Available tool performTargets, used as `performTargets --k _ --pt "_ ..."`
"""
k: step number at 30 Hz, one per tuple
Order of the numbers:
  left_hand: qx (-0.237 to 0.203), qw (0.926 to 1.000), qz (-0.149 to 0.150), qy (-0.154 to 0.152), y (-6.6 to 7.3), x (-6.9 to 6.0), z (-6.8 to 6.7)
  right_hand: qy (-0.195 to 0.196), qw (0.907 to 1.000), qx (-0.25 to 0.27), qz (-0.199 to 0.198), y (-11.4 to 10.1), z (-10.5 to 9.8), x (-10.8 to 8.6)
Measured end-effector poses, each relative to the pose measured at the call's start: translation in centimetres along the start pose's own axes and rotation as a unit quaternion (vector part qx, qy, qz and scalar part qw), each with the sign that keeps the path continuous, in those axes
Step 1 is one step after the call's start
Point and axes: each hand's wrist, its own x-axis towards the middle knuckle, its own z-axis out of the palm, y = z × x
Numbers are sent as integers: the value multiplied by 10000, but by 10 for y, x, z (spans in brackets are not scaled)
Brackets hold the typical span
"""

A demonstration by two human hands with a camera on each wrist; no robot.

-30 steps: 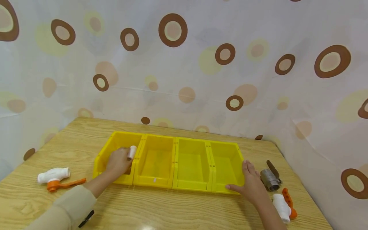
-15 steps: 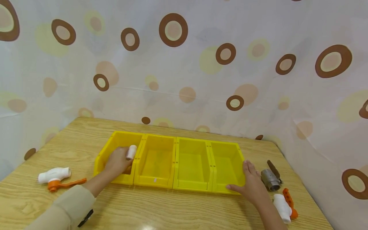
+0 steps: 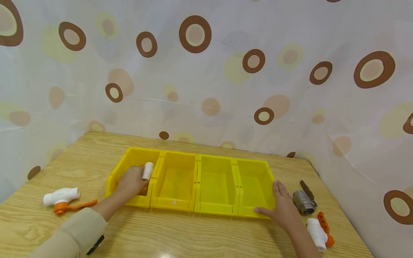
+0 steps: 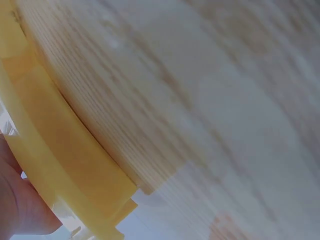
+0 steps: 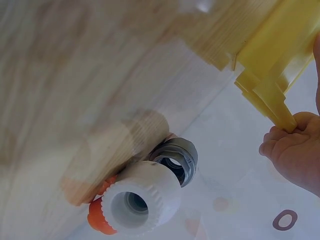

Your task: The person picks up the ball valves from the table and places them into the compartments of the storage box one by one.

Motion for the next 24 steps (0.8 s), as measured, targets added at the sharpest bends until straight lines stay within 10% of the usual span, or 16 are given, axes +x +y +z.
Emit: performTargets --k 24 --pt "199 9995 244 -41 -3 -4 -2 60 10000 60 -46 1 1 1"
